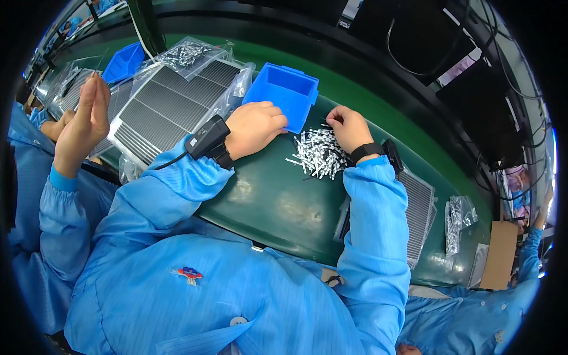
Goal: Assemble small plastic clips onto mesh panels at a factory workstation.
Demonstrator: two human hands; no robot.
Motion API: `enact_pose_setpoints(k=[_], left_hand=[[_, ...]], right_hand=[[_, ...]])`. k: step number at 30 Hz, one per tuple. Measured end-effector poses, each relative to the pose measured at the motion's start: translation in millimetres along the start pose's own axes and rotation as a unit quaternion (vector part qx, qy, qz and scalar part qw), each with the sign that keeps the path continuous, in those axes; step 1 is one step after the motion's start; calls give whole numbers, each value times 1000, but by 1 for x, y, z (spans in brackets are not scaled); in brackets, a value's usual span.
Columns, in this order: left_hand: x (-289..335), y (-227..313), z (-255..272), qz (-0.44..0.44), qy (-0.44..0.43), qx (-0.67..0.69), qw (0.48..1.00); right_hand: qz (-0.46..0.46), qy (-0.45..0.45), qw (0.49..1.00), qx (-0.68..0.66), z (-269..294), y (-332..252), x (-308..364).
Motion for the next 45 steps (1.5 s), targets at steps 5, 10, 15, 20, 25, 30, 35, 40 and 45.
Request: enact_pose_setpoints(k=[5, 10, 15, 20, 25, 30, 35, 40, 45], left_hand=[[1, 0, -2, 4, 17, -31, 999], [1, 1, -4, 14, 13, -61, 998], [2, 4, -4, 21, 35, -49, 998], [1, 8, 1, 28, 9, -37, 999], [0, 11, 8, 20, 48, -19, 998], [-7, 33, 38, -38, 183, 67, 980], [-24, 70, 55, 203, 11, 421, 884], [-24, 57, 34, 230, -18, 638, 735], [-17, 46, 33, 289, 26, 638, 713]], right_hand=[[8, 38, 999, 24, 0, -5, 5], [-23, 78, 996, -29, 2, -2, 8], [-64, 63, 994, -56, 10, -13, 11], [-113, 178, 959, -189, 23, -11, 13], [-202, 177, 827, -493, 42, -29, 25], [-213, 118, 730, -639, 35, -61, 40], [-106, 80, 661, -738, 11, -109, 46], [-138, 152, 626, -752, -5, -117, 51], [-57, 201, 740, -640, -9, -112, 57]])
Point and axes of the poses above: each hand's wrist, its own x-axis away from the middle knuckle, its own z-axis out of the back of the hand, y = z × x, the point moved 1 cm from there along -x, towards the middle knuckle, and after that the axes turned 6 degrees about z, right-handed, at the moved point
